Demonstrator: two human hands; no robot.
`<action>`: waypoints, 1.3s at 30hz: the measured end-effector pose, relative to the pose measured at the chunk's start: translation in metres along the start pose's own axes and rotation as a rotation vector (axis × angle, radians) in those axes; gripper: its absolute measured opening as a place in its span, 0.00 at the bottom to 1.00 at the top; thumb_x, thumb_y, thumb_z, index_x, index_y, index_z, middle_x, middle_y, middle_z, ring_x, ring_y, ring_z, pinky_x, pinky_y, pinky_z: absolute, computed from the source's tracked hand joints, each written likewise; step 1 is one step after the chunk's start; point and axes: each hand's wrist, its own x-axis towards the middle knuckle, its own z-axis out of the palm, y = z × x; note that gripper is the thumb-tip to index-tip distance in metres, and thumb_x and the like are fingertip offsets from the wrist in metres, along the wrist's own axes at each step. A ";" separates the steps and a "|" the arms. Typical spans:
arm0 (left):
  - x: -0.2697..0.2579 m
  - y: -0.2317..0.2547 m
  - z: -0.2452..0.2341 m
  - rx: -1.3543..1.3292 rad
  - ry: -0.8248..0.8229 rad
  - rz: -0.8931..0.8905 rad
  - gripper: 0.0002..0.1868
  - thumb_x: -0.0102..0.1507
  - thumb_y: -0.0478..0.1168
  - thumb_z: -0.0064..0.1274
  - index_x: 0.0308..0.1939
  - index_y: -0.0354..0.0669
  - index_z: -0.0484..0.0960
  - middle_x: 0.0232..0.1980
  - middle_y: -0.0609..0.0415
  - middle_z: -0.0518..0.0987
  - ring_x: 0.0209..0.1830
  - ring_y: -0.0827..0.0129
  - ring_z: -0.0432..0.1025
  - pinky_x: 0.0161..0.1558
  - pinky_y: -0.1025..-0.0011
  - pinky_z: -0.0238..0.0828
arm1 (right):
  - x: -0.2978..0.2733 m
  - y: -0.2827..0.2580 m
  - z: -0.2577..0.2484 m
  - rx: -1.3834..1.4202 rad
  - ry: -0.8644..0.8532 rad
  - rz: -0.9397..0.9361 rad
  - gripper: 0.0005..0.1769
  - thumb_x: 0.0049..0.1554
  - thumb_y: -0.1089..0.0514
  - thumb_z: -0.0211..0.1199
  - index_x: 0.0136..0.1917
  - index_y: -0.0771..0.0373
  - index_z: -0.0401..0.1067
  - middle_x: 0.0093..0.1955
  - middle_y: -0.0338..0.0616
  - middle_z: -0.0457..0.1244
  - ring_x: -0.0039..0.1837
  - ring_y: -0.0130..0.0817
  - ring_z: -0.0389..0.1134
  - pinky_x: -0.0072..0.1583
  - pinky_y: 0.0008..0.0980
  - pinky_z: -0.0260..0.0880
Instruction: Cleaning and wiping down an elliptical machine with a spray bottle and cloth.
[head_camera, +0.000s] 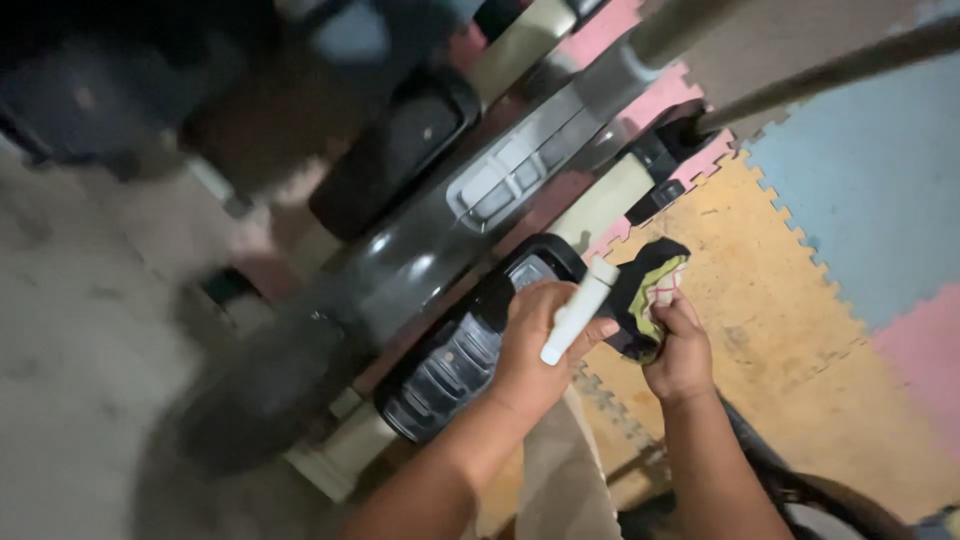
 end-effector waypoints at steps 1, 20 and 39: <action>0.000 0.007 -0.001 -0.060 0.009 -0.025 0.22 0.57 0.47 0.72 0.48 0.42 0.80 0.49 0.51 0.80 0.57 0.48 0.70 0.59 0.56 0.67 | -0.013 -0.009 0.008 0.097 0.000 -0.002 0.26 0.61 0.65 0.46 0.72 0.65 0.64 0.64 0.44 0.66 0.64 0.36 0.67 0.66 0.36 0.66; 0.080 0.185 0.017 -0.029 -0.134 0.347 0.20 0.65 0.35 0.61 0.60 0.41 0.76 0.60 0.48 0.77 0.68 0.50 0.70 0.71 0.57 0.66 | -0.044 -0.265 0.068 0.302 -0.031 -0.823 0.28 0.59 0.77 0.49 0.71 0.65 0.64 0.67 0.47 0.63 0.68 0.37 0.68 0.71 0.34 0.72; 0.156 0.067 0.073 -0.118 -0.162 0.442 0.18 0.69 0.34 0.57 0.62 0.43 0.71 0.64 0.54 0.76 0.69 0.60 0.71 0.77 0.58 0.55 | 0.215 -0.226 -0.005 -0.555 0.326 -1.152 0.08 0.64 0.72 0.61 0.53 0.69 0.63 0.47 0.35 0.57 0.50 0.26 0.55 0.54 0.31 0.59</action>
